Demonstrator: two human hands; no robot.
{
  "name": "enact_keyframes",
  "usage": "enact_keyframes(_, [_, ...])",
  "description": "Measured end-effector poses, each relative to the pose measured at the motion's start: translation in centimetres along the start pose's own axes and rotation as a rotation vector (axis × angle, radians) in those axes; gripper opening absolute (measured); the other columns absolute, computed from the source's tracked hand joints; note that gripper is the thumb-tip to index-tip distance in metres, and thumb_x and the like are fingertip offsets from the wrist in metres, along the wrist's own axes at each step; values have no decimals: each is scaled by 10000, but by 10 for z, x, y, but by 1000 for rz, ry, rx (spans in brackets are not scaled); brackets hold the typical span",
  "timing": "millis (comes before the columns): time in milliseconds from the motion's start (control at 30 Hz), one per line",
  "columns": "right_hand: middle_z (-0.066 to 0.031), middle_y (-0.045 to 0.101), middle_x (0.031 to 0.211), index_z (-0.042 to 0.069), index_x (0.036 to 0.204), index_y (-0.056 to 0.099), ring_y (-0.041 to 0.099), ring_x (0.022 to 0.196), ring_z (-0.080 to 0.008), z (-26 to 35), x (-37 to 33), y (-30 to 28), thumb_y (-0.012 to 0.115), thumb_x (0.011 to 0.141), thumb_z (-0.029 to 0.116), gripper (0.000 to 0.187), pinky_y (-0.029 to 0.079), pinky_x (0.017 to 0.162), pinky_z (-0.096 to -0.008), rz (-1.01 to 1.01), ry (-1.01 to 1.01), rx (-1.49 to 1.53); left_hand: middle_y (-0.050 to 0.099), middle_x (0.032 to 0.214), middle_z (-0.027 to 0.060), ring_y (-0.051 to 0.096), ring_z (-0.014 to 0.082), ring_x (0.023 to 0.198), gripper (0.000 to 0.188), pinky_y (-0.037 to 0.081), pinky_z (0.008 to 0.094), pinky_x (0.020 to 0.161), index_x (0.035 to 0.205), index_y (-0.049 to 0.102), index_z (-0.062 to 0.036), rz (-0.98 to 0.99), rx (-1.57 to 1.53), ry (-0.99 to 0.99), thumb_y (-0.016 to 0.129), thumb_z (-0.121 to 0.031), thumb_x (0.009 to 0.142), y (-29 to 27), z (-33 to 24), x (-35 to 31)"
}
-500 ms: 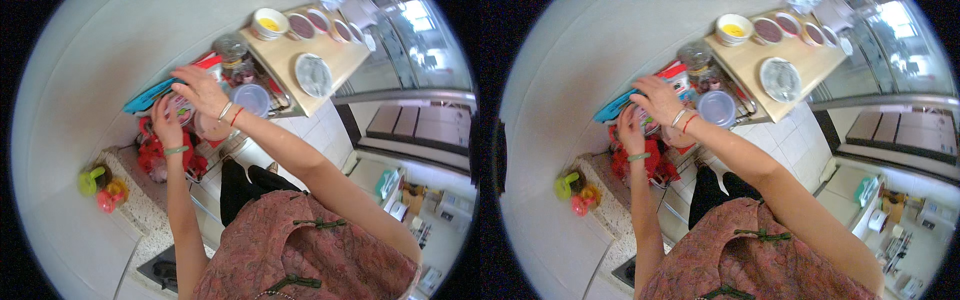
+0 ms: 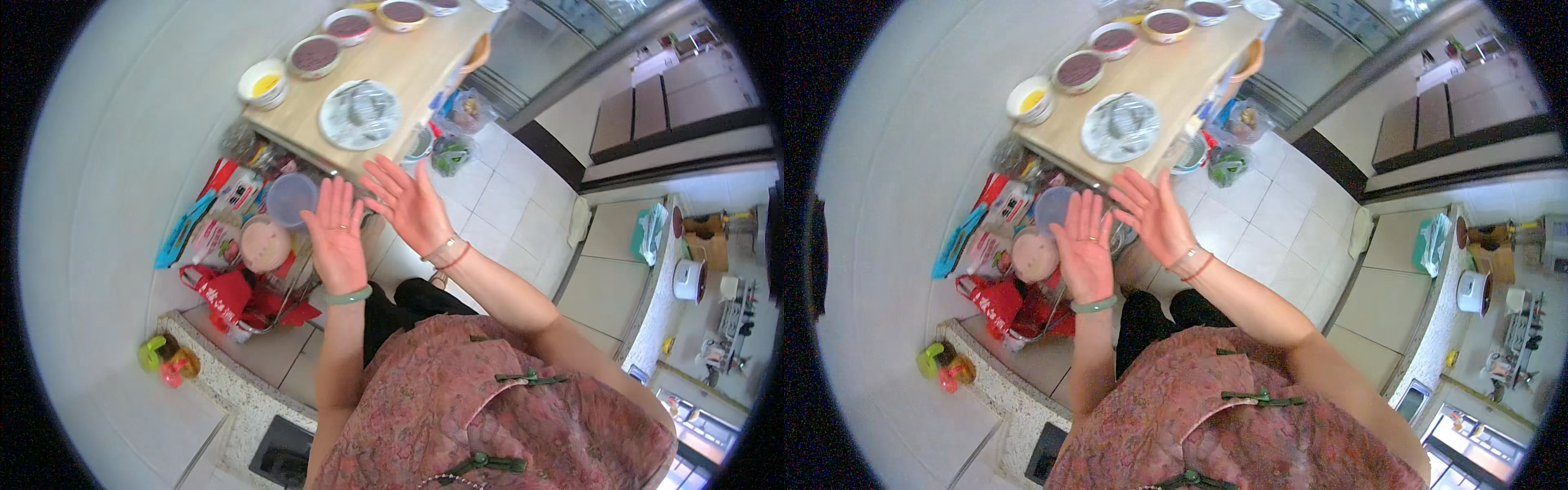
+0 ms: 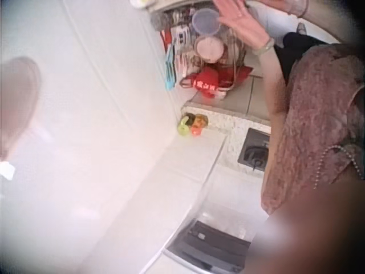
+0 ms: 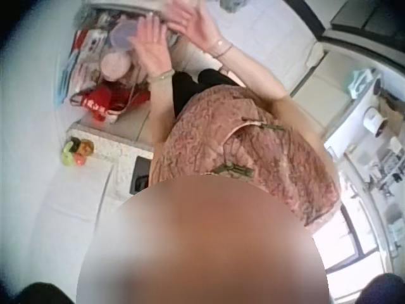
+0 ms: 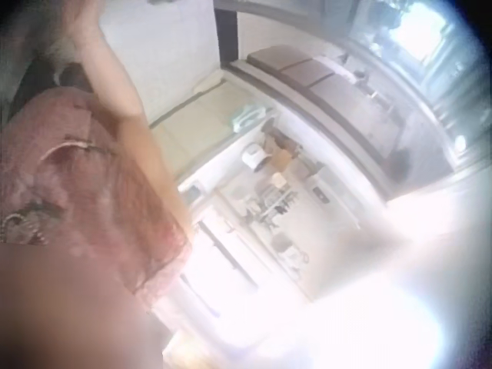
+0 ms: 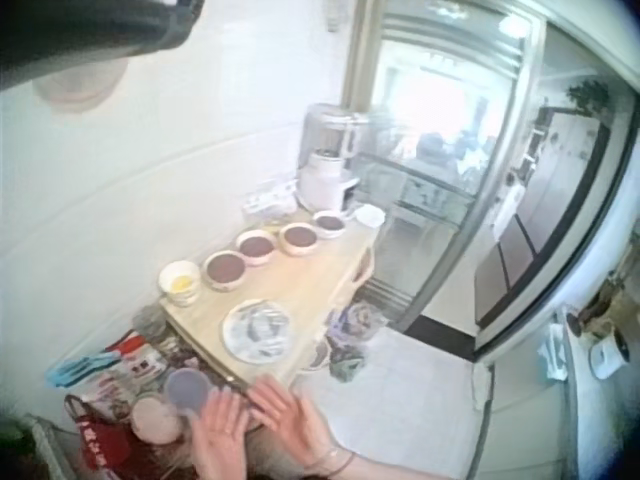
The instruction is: The person washes green beans in a sink and then cleans the inside of a brown ceramic pot using a cloth and a spoon. The person scrubs the pot's interior thoroughly with the cloth.
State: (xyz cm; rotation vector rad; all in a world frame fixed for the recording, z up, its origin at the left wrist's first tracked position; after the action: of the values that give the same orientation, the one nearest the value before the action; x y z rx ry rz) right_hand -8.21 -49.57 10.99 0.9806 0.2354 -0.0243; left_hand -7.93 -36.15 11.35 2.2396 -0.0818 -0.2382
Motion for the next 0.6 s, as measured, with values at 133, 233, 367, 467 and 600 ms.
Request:
enact_keyframes(133, [-97, 336, 1464, 55, 1425, 288, 335, 1333, -234, 84, -76, -67, 297, 942, 582, 714, 300, 1070, -396, -127, -151, 145, 249, 1492, 159, 229, 280, 1386, 713, 172, 435, 1134, 1431, 244, -8, 106, -125, -199, 278, -542, 960, 76, 90, -22])
enact_keyframes(233, [-101, 327, 1469, 68, 1430, 281, 323, 1341, -242, 143, -129, -112, 309, 941, 572, 704, 290, 1079, -408, -192, -280, 199, 221, 1511, 126, 187, 249, 1402, 712, 137, 426, 1138, 1448, 229, -48, 203, -185, -328, 273, -559, 954, 132, 153, -33])
enact_keyframes(367, [-102, 311, 1476, 75, 1437, 265, 302, 1355, -255, 217, -196, -158, 305, 943, 567, 698, 281, 1087, -419, -270, -482, 245, 215, 1517, 109, 180, 249, 1403, 695, 134, 424, 1137, 1459, 212, -77, 358, -142, -528, 274, -554, 956, 202, 227, -49])
enact_keyframes(467, [-104, 294, 1483, 75, 1440, 255, 299, 1355, -271, 262, -248, -193, 301, 946, 562, 695, 267, 1094, -432, -310, -662, 296, 226, 1510, 117, 203, 256, 1395, 654, 163, 425, 1130, 1455, 224, -87, 461, -90, -711, 268, -523, 970, 253, 283, -63])
enact_keyframes(600, [-112, 282, 1487, 72, 1431, 267, 279, 1362, -293, 294, -296, -224, 305, 956, 532, 662, 254, 1105, -456, -388, -863, 388, 246, 1499, 127, 229, 269, 1385, 603, 209, 434, 1117, 1446, 245, -89, 582, -48, -903, 253, -480, 988, 306, 342, -73])
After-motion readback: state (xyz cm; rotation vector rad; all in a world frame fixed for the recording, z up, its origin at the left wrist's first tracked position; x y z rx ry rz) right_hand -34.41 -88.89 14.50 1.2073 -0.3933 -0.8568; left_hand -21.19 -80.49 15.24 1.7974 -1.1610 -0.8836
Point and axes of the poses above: each hand's wrist, its own x-axis towards the middle knuckle, its own y-axis out of the palm, z = x × y, the point moved 2 cm from there along x, towards the middle knuckle
